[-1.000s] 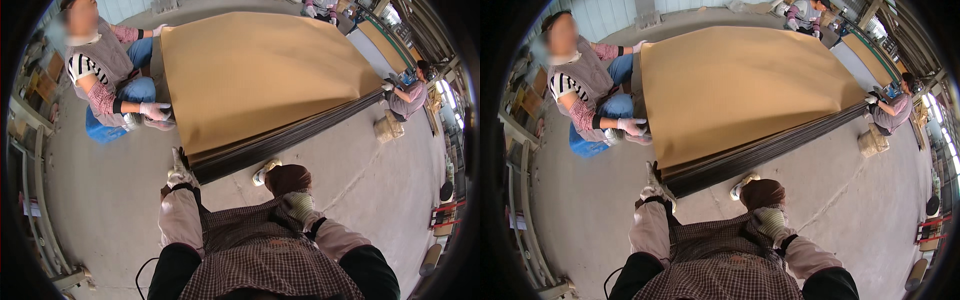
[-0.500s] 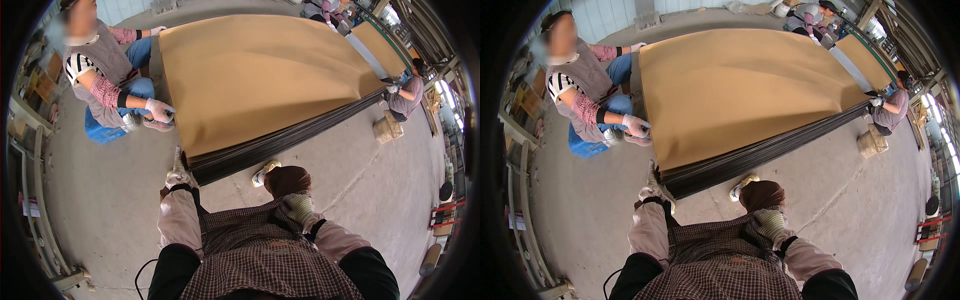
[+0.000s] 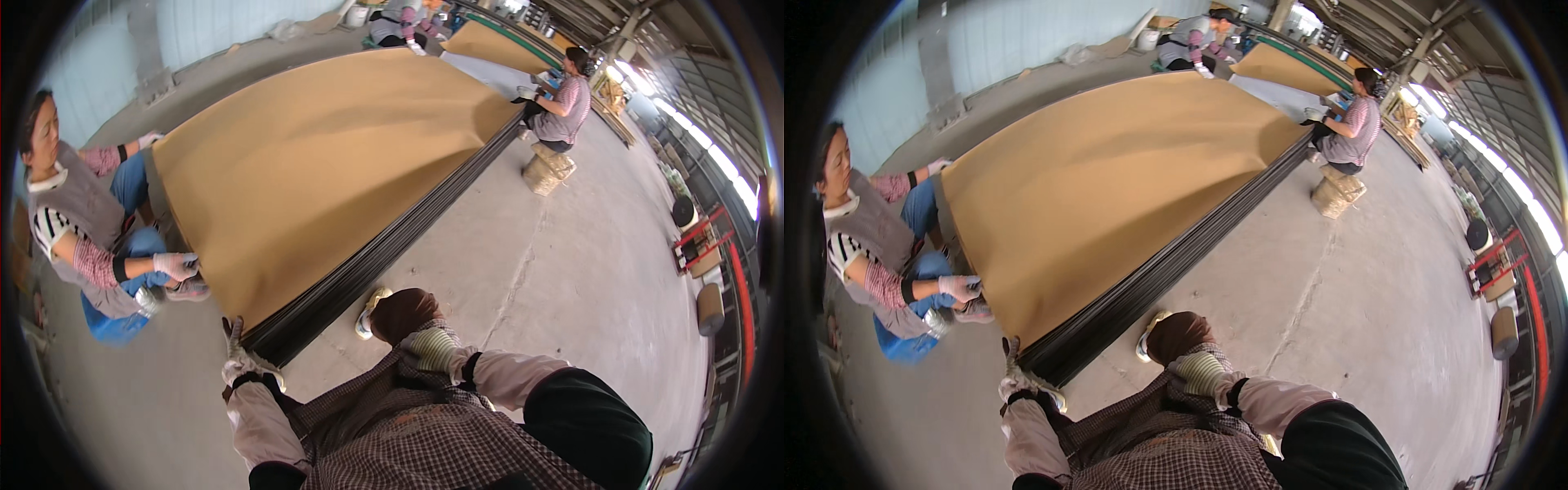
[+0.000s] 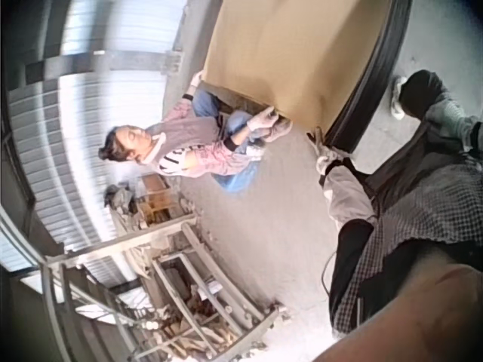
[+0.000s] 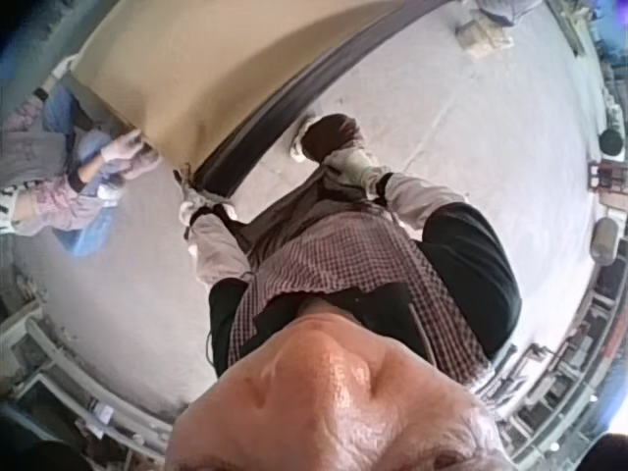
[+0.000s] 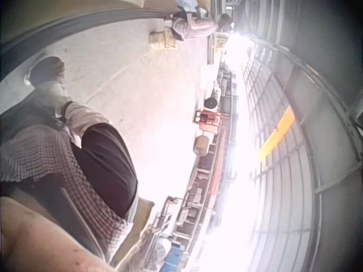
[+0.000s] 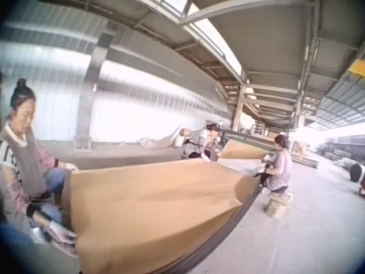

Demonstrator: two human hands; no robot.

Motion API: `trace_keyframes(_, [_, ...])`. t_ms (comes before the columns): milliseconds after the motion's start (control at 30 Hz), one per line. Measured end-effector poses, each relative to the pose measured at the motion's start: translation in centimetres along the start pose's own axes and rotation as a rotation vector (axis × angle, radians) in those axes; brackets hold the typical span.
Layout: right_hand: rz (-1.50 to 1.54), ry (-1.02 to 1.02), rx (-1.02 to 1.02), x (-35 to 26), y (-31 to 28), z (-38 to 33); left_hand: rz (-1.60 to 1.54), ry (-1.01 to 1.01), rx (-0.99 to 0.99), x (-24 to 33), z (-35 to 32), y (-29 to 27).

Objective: Sorting and stacking industrial material sheets with a team in a factory.

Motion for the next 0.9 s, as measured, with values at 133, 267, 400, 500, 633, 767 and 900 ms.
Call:
trace_keyframes(133, [0.045,-0.023,0.011,0.5,0.4,-0.5,0.030,-0.016,-0.059,-0.4,0.4,1.3])
trace_keyframes(267, [0.015,0.007,0.013,0.1,0.1,-0.9,0.027,-0.019,-0.077,-1.0,0.8,0.9])
trace_keyframes(400, [-0.011,-0.021,-0.008,-0.7,0.2,0.1,-0.027,0.059,-0.045,0.3,1.0,-2.2])
trace_keyframes(500, [-0.011,-0.022,-0.017,-0.9,0.4,0.5,0.101,0.128,-0.235,0.9,-0.7,-0.2])
trace_keyframes(633, [0.002,0.041,0.019,0.3,0.5,-1.3,0.531,0.111,-0.342,0.2,-4.4,9.6])
trace_keyframes(767, [-0.020,0.004,0.026,-0.4,-0.3,-1.0,0.732,0.142,-0.355,2.1,-2.7,8.5])
trace_keyframes(900, [-0.028,-0.045,0.008,-0.5,-0.2,0.2,0.968,0.171,-0.316,3.4,-1.2,5.2])
Point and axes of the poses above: each hand's wrist, its own z-axis towards the middle knuckle, its own y-axis out of the palm, x = y × z, the point moved 1 cm from there along z, towards the middle knuckle, and after that the axes turned 6 degrees about -x, right-handed, at the moved point
